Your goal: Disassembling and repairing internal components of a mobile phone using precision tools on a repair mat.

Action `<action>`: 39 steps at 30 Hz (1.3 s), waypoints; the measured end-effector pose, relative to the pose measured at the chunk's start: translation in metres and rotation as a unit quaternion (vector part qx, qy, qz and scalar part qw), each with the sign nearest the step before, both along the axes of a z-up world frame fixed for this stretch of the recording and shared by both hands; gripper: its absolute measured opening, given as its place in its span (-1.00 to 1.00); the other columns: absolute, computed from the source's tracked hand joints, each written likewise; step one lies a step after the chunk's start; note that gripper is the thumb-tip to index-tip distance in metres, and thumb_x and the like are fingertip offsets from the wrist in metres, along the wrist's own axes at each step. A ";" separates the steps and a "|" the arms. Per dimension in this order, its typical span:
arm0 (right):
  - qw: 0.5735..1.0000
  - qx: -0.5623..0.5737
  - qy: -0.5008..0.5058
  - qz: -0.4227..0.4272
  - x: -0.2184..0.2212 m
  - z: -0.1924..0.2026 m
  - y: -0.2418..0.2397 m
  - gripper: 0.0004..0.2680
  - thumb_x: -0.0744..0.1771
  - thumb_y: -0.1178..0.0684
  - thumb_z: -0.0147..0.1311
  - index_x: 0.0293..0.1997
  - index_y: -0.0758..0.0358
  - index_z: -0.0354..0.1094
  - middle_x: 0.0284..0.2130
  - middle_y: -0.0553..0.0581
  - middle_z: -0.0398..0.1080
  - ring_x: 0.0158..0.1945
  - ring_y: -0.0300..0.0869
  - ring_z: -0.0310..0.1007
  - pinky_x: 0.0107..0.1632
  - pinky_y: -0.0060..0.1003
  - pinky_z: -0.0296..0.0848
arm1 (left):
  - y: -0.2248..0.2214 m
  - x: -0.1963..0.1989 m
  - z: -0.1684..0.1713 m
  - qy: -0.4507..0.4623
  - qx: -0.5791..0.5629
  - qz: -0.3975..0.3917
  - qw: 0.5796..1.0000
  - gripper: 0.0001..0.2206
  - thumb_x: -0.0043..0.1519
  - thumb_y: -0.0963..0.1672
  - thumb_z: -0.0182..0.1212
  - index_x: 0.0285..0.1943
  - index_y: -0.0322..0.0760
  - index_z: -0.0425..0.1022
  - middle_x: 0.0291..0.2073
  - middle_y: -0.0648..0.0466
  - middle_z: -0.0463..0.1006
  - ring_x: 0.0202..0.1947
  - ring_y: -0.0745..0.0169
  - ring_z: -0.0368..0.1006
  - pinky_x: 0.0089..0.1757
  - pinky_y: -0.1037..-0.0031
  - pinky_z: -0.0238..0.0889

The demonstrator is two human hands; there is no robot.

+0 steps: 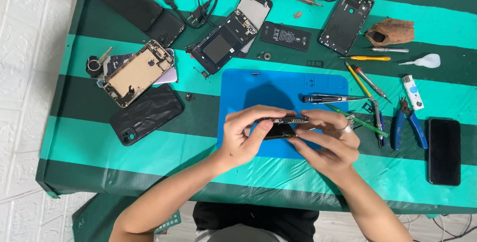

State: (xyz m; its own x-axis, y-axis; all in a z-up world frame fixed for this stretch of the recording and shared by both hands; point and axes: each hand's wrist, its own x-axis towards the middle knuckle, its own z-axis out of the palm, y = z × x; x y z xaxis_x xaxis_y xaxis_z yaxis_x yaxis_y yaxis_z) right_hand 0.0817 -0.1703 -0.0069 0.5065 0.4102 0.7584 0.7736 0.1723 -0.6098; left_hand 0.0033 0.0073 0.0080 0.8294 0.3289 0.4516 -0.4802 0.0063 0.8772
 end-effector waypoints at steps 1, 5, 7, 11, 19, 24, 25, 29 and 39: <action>1.000 0.000 0.000 0.000 0.001 0.000 0.001 -0.87 0.20 0.38 0.38 -0.28 0.49 0.55 -0.07 0.58 0.47 -0.22 0.11 0.68 -0.24 -0.15 0.71 | 0.002 0.001 -0.008 0.000 0.000 0.000 1.000 -0.78 0.45 -0.12 0.07 0.03 -0.31 0.62 -0.10 -0.10 0.70 -0.07 -0.09 0.66 -0.08 0.20 0.56; 0.999 -0.033 0.019 -0.029 -0.001 -0.001 0.003 -0.90 0.22 0.34 0.39 -0.27 0.48 0.58 -0.03 0.55 0.46 -0.15 0.19 0.68 -0.21 -0.09 0.71 | 0.005 0.003 -0.027 0.023 -0.031 -0.012 0.999 -0.78 0.43 -0.13 0.09 0.03 -0.30 0.65 -0.15 -0.05 0.72 -0.16 0.09 0.68 -0.19 0.37 0.56; 0.998 -0.037 0.022 -0.040 0.001 -0.002 0.005 -0.91 0.23 0.33 0.38 -0.28 0.48 0.57 -0.06 0.54 0.48 -0.15 0.22 0.68 -0.22 -0.05 0.70 | 0.006 0.007 -0.026 0.026 -0.048 -0.016 0.998 -0.79 0.43 -0.14 0.09 0.04 -0.29 0.65 -0.15 -0.05 0.72 -0.18 0.14 0.67 -0.22 0.41 0.57; 0.997 -0.035 0.026 -0.064 0.003 0.002 0.009 -0.91 0.26 0.31 0.38 -0.25 0.48 0.57 -0.10 0.48 0.50 -0.10 0.23 0.67 -0.20 -0.07 0.69 | 0.009 0.009 -0.023 0.012 -0.077 -0.042 0.996 -0.73 0.46 -0.10 0.04 0.04 -0.36 0.64 -0.14 -0.11 0.71 -0.12 0.09 0.67 -0.16 0.33 0.56; 0.996 -0.025 0.041 -0.078 0.010 -0.008 0.005 -0.86 0.24 0.35 0.41 -0.21 0.56 0.54 -0.18 0.50 0.49 -0.22 0.23 0.63 -0.26 -0.03 0.65 | 0.010 0.008 -0.026 -0.033 -0.079 -0.118 0.989 -0.56 0.40 -0.08 0.06 0.40 -0.47 0.40 0.22 -0.29 0.52 0.25 -0.23 0.44 0.20 0.01 0.32; 0.994 -0.022 0.054 -0.095 0.009 -0.012 0.003 -0.85 0.24 0.35 0.44 -0.21 0.56 0.55 -0.20 0.49 0.51 -0.29 0.11 0.62 -0.29 -0.10 0.62 | 0.014 0.007 -0.029 -0.014 -0.021 -0.131 0.991 -0.58 0.46 -0.17 -0.05 0.51 -0.43 0.26 0.43 -0.26 0.30 0.43 -0.28 0.18 0.34 -0.04 0.08; 0.994 -0.022 0.053 -0.094 0.009 -0.012 0.004 -0.85 0.24 0.35 0.44 -0.21 0.56 0.55 -0.20 0.49 0.51 -0.29 0.11 0.62 -0.29 -0.10 0.62 | 0.015 0.006 -0.029 -0.015 -0.021 -0.129 0.991 -0.58 0.46 -0.17 -0.05 0.51 -0.43 0.26 0.43 -0.26 0.30 0.43 -0.28 0.18 0.34 -0.04 0.08; 0.991 -0.005 0.075 -0.111 0.009 -0.014 0.005 -0.82 0.19 0.37 0.48 -0.25 0.55 0.53 -0.28 0.46 0.53 -0.29 0.10 0.63 -0.30 -0.11 0.61 | 0.017 0.007 -0.033 -0.016 -0.011 -0.137 0.990 -0.57 0.45 -0.18 -0.05 0.52 -0.45 0.24 0.37 -0.27 0.38 0.32 -0.25 0.36 0.23 0.00 0.28; 0.977 0.034 0.197 -0.073 0.015 -0.044 -0.009 -0.61 0.20 0.35 0.45 0.06 0.62 0.35 -0.31 0.45 0.52 -0.30 0.00 0.62 -0.25 -0.07 0.68 | 0.015 0.006 -0.023 -0.010 0.008 -0.128 0.992 -0.59 0.47 -0.21 -0.10 0.53 -0.40 0.23 0.36 -0.25 0.40 0.32 -0.30 0.36 0.18 -0.08 0.34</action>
State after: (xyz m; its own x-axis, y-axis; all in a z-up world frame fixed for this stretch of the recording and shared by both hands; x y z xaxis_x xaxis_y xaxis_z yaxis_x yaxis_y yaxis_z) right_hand 0.0963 -0.1794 -0.0514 0.8142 0.2671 0.5155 0.4999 0.1291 -0.8564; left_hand 0.0096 0.0221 -0.0146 0.8755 0.1019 0.4723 -0.4820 0.1153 0.8686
